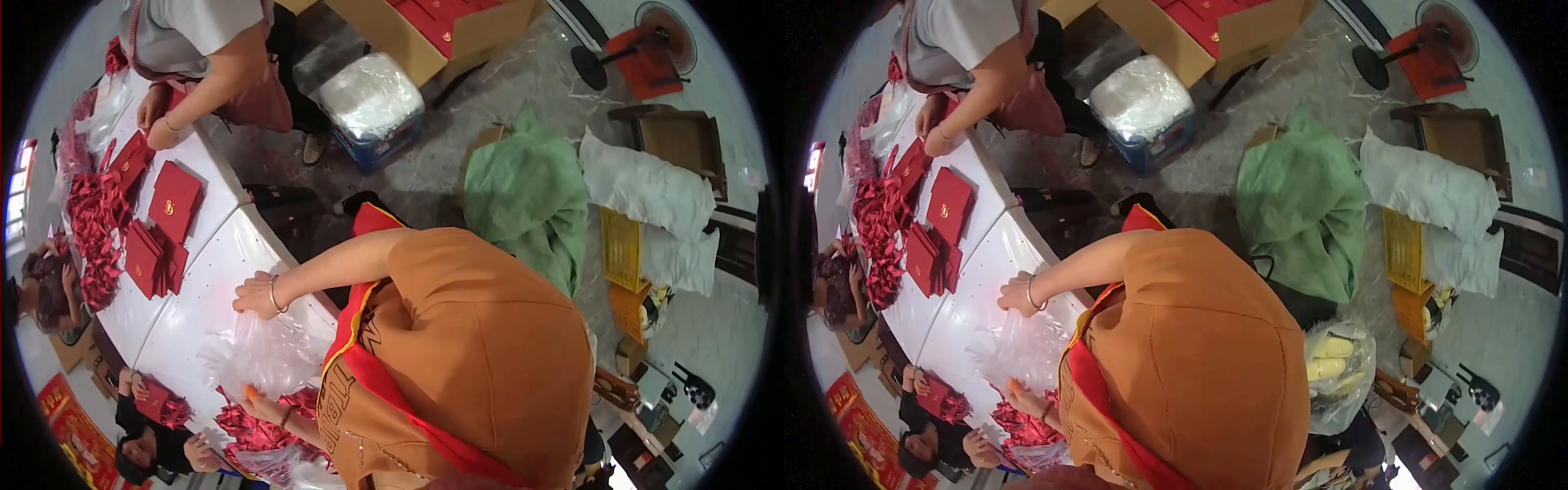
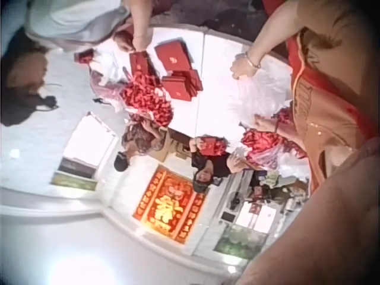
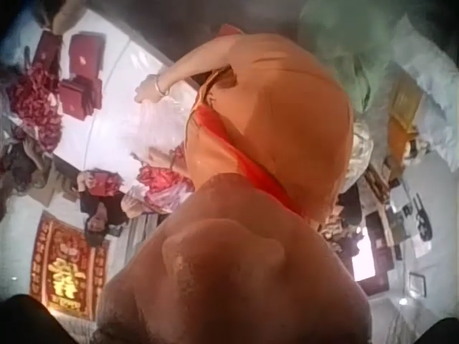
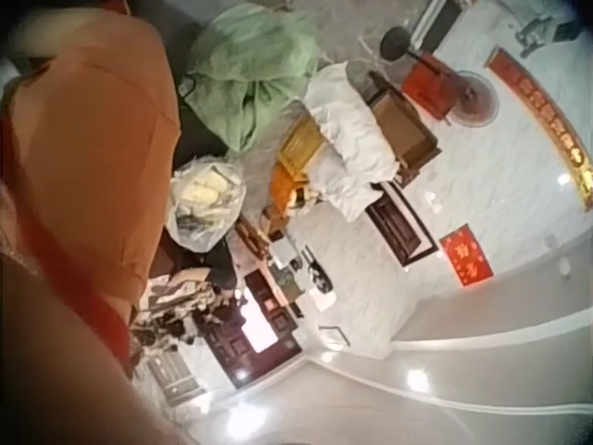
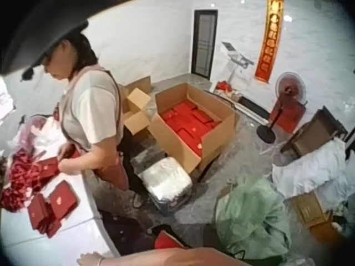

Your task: Packing red envelopes or folders into plastic bags and then into a cardboard box.

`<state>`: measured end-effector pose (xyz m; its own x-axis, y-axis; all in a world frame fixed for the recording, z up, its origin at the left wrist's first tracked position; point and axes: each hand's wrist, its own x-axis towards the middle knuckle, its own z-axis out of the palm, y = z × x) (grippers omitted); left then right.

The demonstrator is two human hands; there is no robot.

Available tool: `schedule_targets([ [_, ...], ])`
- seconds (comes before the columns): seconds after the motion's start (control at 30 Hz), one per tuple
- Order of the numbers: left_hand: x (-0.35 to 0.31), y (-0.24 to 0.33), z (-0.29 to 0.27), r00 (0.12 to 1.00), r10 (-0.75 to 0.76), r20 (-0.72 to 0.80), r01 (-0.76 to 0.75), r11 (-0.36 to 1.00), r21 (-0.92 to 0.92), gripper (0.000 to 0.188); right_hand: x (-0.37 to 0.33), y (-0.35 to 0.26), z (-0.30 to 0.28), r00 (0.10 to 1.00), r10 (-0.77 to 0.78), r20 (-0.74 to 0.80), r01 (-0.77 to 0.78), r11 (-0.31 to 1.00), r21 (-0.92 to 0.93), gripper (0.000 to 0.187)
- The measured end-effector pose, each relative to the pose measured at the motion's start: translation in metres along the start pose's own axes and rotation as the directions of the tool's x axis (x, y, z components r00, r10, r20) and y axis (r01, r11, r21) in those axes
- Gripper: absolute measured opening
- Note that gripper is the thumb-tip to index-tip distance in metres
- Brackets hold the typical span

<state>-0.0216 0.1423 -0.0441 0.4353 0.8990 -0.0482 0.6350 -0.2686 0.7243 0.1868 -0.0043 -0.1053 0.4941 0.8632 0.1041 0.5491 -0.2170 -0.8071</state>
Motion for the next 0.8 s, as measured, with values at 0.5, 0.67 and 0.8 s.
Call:
schedule_targets([
  [0.5, -0.061, 0.061, -0.007, 0.957, 0.185, 0.224, -0.137, 0.967, -0.213, 0.068, 0.005, -0.026, 0.001, 0.957, 0.176, 0.231, -0.2, 0.976, 0.083, 0.039],
  [0.67, -0.044, -0.007, 0.0, 0.997, 0.028, 0.07, -0.042, 0.976, 0.212, 0.048, 0.023, -0.045, -0.02, 0.91, 0.104, 0.401, -0.157, 0.982, 0.103, 0.04],
  [0.8, -0.048, 0.01, 0.009, 1.0, 0.022, 0.014, -0.019, 0.98, -0.196, 0.031, 0.033, -0.041, -0.003, 0.94, -0.093, 0.328, 0.097, 0.995, 0.004, 0.04],
])
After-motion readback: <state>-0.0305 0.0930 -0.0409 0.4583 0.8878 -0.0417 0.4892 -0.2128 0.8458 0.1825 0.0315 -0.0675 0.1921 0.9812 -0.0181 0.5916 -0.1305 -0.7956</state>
